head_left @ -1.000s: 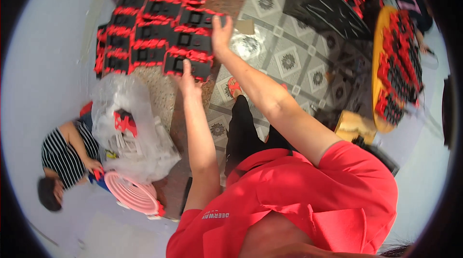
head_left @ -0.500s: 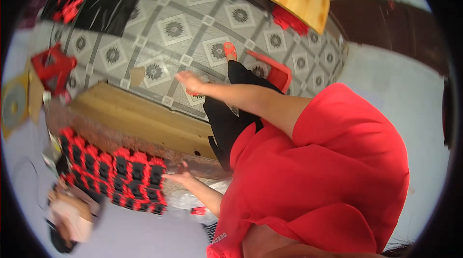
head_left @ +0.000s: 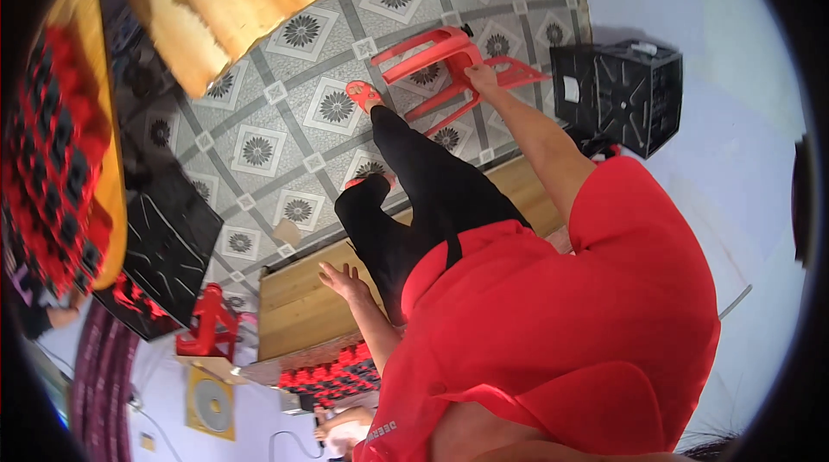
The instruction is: The person assembles plastic casings by snapping black plastic components into red shells by hand, then transfers the assembled units to another table.
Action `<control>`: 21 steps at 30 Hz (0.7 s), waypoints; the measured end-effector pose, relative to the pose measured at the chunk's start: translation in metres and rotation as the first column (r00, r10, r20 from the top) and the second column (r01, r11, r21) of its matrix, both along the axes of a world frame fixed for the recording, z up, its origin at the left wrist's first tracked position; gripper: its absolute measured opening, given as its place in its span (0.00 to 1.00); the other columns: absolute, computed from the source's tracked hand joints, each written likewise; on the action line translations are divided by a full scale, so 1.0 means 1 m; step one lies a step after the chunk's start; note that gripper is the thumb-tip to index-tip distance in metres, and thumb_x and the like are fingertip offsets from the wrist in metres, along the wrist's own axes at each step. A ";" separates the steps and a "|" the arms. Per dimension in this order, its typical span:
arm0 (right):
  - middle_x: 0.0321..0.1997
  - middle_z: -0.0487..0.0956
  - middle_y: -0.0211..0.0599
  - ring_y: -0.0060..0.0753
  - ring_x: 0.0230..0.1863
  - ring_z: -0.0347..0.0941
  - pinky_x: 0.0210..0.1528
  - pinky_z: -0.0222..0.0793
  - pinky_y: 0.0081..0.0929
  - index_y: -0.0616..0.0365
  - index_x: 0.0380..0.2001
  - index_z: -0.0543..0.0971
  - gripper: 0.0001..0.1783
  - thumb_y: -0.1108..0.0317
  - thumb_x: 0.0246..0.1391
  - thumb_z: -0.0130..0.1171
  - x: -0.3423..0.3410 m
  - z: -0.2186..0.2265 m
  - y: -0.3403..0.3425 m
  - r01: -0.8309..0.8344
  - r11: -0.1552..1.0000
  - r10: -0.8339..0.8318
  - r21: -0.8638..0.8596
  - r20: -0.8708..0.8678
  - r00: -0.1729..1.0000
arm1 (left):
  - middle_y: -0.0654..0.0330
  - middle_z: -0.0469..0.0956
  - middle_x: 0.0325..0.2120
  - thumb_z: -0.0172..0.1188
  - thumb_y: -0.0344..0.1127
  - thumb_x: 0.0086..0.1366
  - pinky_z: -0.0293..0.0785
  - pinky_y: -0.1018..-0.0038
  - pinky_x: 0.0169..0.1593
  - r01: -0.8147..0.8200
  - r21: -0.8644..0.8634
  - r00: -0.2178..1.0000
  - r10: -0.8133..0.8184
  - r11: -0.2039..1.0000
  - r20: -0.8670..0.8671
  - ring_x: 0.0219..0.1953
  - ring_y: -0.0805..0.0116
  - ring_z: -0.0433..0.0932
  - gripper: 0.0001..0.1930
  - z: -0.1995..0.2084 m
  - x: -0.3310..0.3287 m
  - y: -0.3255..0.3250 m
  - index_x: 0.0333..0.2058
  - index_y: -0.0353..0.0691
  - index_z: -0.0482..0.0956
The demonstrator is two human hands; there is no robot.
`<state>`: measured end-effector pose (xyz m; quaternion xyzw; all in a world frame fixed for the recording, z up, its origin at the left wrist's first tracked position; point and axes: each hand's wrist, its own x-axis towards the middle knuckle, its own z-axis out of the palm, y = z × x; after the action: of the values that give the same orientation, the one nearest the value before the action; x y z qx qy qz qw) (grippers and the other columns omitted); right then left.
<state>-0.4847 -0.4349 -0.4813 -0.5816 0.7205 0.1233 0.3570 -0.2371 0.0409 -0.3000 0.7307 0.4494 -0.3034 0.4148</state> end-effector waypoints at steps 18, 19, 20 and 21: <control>0.44 0.80 0.37 0.32 0.37 0.77 0.42 0.72 0.25 0.64 0.44 0.77 0.19 0.81 0.45 0.61 0.002 -0.187 -0.014 0.936 0.349 -0.792 0.048 0.549 0.268 | 0.54 0.65 0.60 0.50 0.49 0.70 0.68 0.67 0.54 0.870 -0.452 0.245 -0.968 0.194 0.055 0.54 0.62 0.71 0.32 -0.126 0.111 -0.277 0.66 0.41 0.53; 0.44 0.80 0.37 0.32 0.37 0.77 0.42 0.72 0.25 0.64 0.44 0.77 0.19 0.81 0.45 0.61 -0.008 -0.176 0.011 0.947 0.318 -0.800 0.035 0.546 0.248 | 0.55 0.65 0.60 0.50 0.49 0.70 0.67 0.67 0.55 0.851 -0.492 0.236 -0.971 0.185 0.044 0.55 0.63 0.70 0.33 -0.130 0.101 -0.311 0.67 0.41 0.53; 0.42 0.80 0.36 0.31 0.40 0.77 0.43 0.72 0.26 0.64 0.44 0.77 0.20 0.84 0.44 0.59 -0.015 -0.162 0.035 0.957 0.289 -0.727 0.002 0.652 0.218 | 0.56 0.65 0.61 0.50 0.50 0.69 0.66 0.67 0.56 0.818 -0.571 0.162 -0.980 0.067 0.118 0.56 0.63 0.70 0.34 -0.137 0.094 -0.336 0.67 0.40 0.53; 0.40 0.81 0.35 0.29 0.43 0.76 0.45 0.73 0.27 0.63 0.44 0.77 0.22 0.87 0.43 0.57 -0.010 -0.148 0.053 0.965 0.261 -0.629 -0.021 0.755 0.187 | 0.54 0.65 0.61 0.52 0.52 0.69 0.65 0.66 0.57 0.781 -0.623 0.110 -0.975 -0.036 0.194 0.55 0.62 0.71 0.36 -0.151 0.091 -0.359 0.67 0.40 0.52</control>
<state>-0.4943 -0.3821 -0.6289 -0.1584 0.7585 -0.4823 0.4087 -0.1466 -0.3182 -0.4506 0.6095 -0.2000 -0.7280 0.2418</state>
